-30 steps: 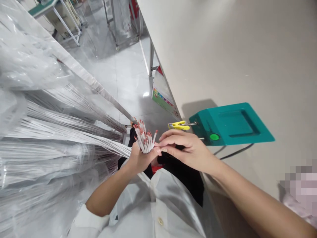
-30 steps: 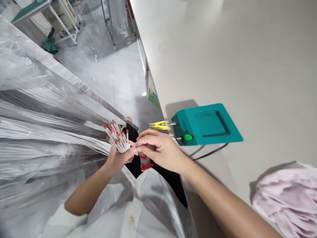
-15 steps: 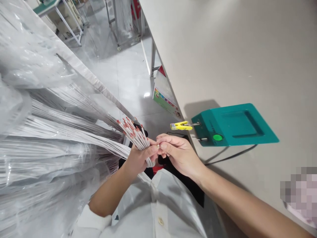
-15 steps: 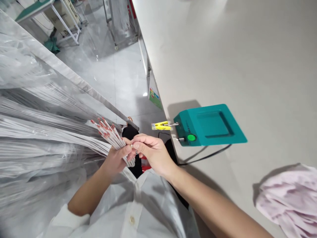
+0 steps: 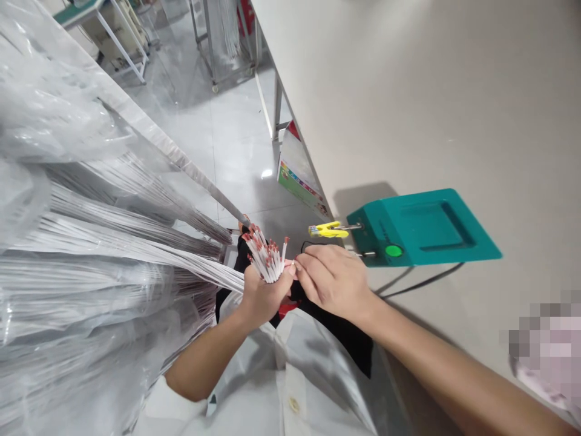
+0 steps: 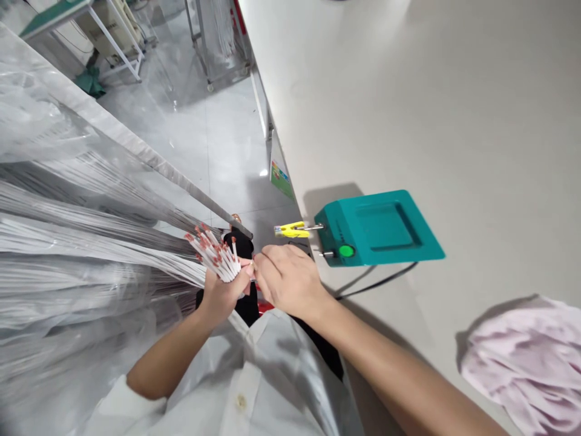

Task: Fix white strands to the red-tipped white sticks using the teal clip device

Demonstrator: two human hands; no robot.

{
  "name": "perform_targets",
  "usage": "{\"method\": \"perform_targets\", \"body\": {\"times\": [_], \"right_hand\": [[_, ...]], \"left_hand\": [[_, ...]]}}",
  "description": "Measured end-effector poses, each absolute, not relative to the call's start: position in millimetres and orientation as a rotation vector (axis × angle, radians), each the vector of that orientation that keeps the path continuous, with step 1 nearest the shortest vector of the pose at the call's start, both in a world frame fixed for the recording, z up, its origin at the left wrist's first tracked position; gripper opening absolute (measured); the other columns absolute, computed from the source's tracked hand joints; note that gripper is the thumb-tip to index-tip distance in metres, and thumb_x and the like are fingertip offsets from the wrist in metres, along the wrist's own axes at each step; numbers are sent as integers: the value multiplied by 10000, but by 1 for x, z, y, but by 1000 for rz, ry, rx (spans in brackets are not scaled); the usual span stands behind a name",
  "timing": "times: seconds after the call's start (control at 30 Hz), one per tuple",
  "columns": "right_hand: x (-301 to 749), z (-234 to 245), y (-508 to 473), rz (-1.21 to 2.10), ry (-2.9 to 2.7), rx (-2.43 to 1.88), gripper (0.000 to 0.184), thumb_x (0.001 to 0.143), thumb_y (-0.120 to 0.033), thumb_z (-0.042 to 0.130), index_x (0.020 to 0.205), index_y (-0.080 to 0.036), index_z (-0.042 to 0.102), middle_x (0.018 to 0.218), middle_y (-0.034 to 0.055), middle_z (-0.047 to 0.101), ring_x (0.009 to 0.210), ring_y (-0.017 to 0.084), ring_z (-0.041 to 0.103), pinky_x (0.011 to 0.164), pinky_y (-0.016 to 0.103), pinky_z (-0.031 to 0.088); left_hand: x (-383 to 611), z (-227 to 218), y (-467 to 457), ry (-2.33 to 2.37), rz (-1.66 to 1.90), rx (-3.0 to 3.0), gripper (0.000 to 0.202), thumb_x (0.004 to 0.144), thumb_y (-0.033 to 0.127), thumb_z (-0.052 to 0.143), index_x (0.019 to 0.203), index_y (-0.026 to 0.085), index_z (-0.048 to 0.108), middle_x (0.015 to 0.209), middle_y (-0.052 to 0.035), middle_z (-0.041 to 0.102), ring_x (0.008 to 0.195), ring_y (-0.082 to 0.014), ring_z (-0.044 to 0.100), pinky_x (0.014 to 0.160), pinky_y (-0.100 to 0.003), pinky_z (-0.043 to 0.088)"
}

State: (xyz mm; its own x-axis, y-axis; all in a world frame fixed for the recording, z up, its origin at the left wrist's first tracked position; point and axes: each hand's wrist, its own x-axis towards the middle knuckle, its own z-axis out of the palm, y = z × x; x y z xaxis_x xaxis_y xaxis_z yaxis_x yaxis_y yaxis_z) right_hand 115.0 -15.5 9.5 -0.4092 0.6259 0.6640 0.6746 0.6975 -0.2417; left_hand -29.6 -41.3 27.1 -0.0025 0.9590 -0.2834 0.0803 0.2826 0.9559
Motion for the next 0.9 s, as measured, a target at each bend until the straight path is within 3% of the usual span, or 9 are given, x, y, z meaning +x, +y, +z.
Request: {"method": "perform_targets", "body": {"times": [0.23,0.33,0.43,0.53,0.7,0.83,0.9], "right_hand": [[132,16,-15,-38,-2397,-809,139,826,-136,475,811,-152,613,775,62,643,682,156,596,637,289,471],[139,14,-18,247,-2155,-1017,141,837,-129,468,857,-165,603,819,70,633,774,162,603,678,285,487],[134,17,-20,574,-1888,-1138,152,851,-166,490,951,-173,604,891,82,631,868,171,600,739,294,498],[123,23,-20,753,-1825,-1126,143,852,-224,507,937,-202,620,866,62,633,770,155,617,661,280,513],[119,27,-17,551,-2000,-1087,160,853,-187,461,851,-191,621,809,62,632,687,139,607,613,259,499],[124,29,-15,287,-2286,-1094,181,843,-185,437,840,-155,616,821,79,634,661,147,585,575,262,454],[124,34,-15,396,-2285,-1166,201,839,-185,415,776,-152,603,775,72,615,630,142,560,547,259,425]], "left_hand": [[-26,35,-40,1488,991,961,154,747,247,573,646,146,631,454,34,521,432,-77,474,482,-207,411],[-28,39,-37,1508,988,970,163,743,264,580,649,146,642,440,35,518,415,-74,461,466,-206,405],[-28,37,-37,1445,964,998,169,741,290,590,701,139,656,542,4,596,431,-73,475,457,-209,401],[-28,32,-38,1387,950,1040,184,752,305,587,715,138,657,540,7,583,439,-76,474,458,-212,392],[-34,30,-37,1392,871,1171,149,759,277,579,721,159,661,477,32,517,443,-87,465,480,-220,394],[-37,24,-37,1485,846,1259,118,732,271,603,752,174,667,587,8,604,505,-110,524,526,-231,432],[-36,19,-39,1537,857,1295,117,723,266,608,744,171,674,633,-5,630,566,-128,558,565,-236,448]]}}
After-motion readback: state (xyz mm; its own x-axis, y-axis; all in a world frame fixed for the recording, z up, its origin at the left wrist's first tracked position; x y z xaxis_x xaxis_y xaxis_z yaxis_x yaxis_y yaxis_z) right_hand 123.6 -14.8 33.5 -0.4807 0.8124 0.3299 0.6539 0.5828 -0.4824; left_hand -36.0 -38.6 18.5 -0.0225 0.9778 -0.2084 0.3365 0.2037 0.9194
